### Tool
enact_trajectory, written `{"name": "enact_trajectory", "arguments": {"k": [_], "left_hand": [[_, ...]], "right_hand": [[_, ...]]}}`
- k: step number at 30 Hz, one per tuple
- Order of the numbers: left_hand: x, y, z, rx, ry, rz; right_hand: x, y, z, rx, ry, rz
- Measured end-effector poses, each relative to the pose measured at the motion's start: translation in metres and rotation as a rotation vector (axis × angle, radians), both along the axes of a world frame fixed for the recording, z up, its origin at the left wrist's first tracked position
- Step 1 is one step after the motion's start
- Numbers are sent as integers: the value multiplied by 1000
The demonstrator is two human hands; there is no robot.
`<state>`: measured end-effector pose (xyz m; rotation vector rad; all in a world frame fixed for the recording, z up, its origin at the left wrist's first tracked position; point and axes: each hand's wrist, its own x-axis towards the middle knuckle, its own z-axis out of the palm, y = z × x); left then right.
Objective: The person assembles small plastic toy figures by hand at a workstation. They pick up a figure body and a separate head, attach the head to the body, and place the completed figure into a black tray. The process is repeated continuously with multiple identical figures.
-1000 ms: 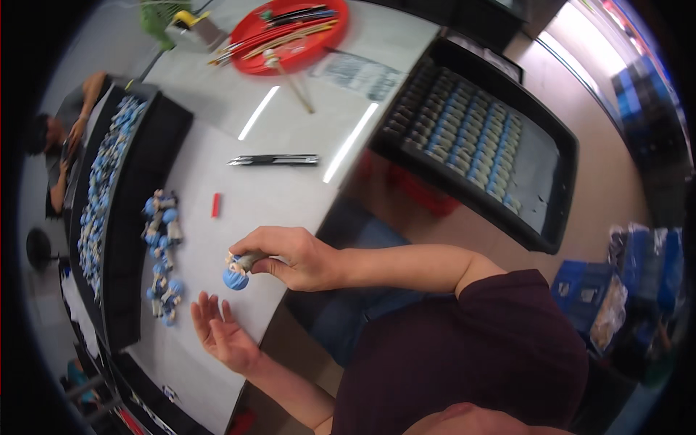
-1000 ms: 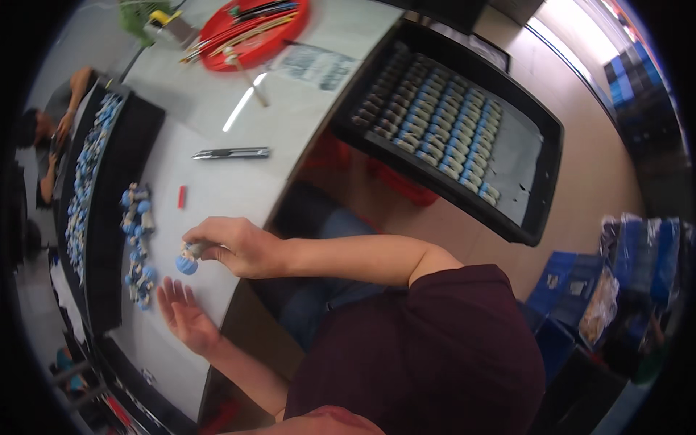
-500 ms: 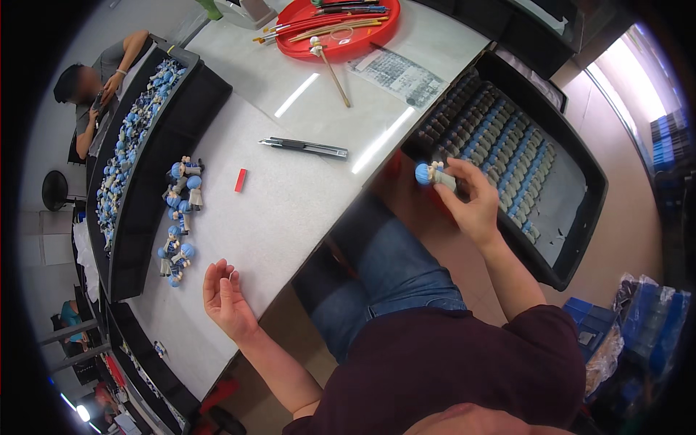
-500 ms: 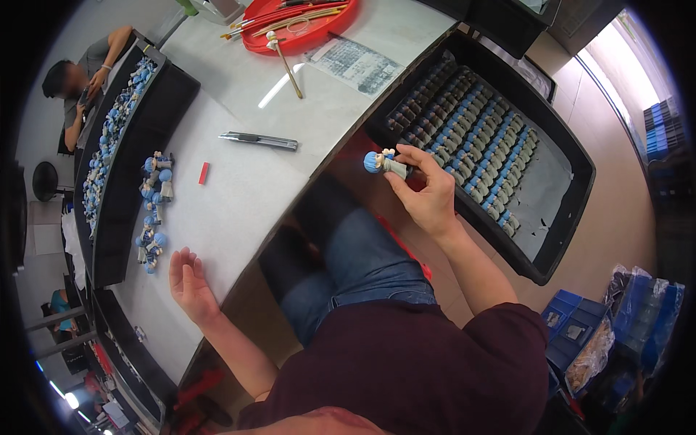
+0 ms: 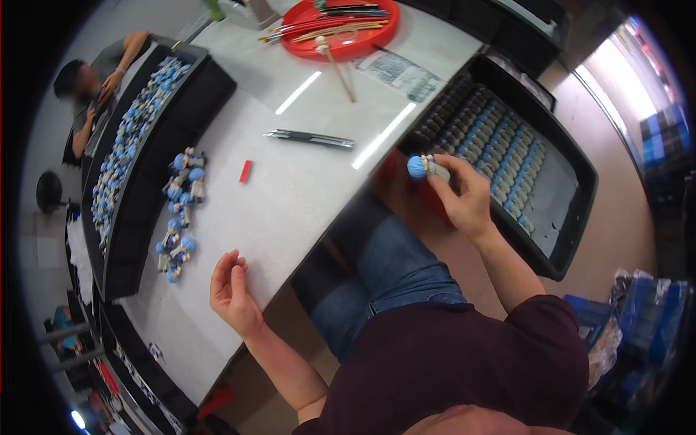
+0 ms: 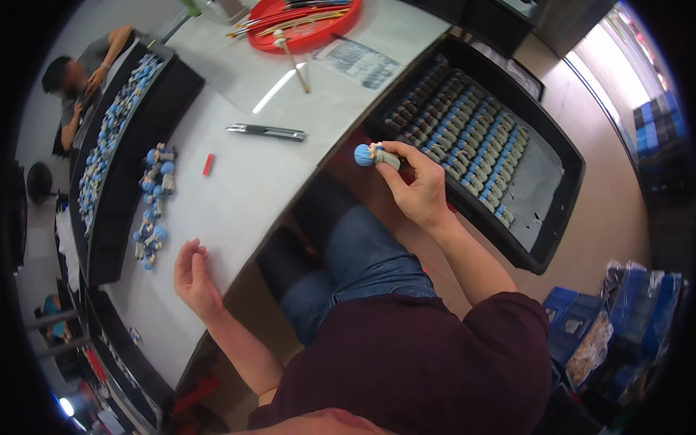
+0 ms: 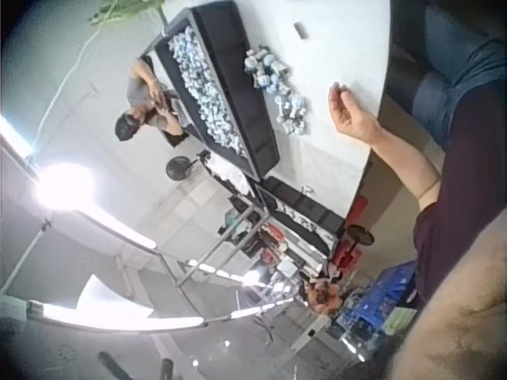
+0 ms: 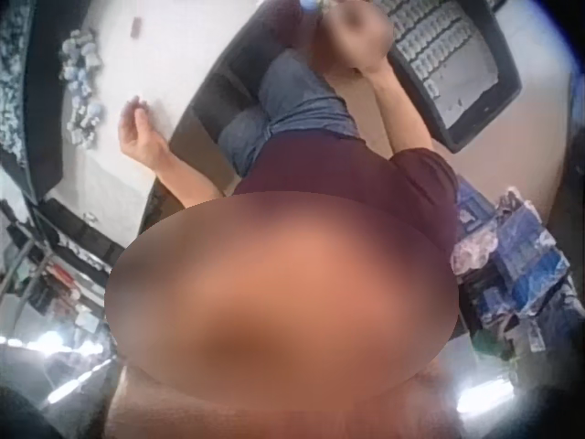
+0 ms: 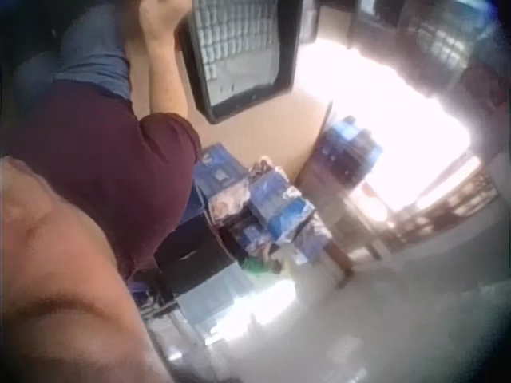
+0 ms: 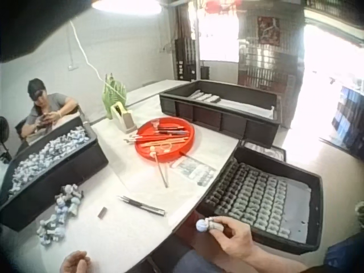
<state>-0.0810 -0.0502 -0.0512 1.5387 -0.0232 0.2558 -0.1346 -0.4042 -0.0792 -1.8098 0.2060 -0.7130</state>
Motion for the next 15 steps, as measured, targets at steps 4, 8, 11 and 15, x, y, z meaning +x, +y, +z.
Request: {"name": "enact_trajectory", "arguments": {"k": [4, 8, 11, 15], "left_hand": [[-5, 4, -3, 40, 2, 1], [-5, -2, -2, 112, 9, 12], [-5, -2, -2, 124, 5, 29], [-3, -5, 0, 157, 26, 48]], "right_hand": [[-12, -56, -2, -29, -14, -225], [-58, -147, -12, -500, 153, -648], [-105, -205, -42, -434, 530, -706], [-169, -258, -115, -456, 888, -627]]}}
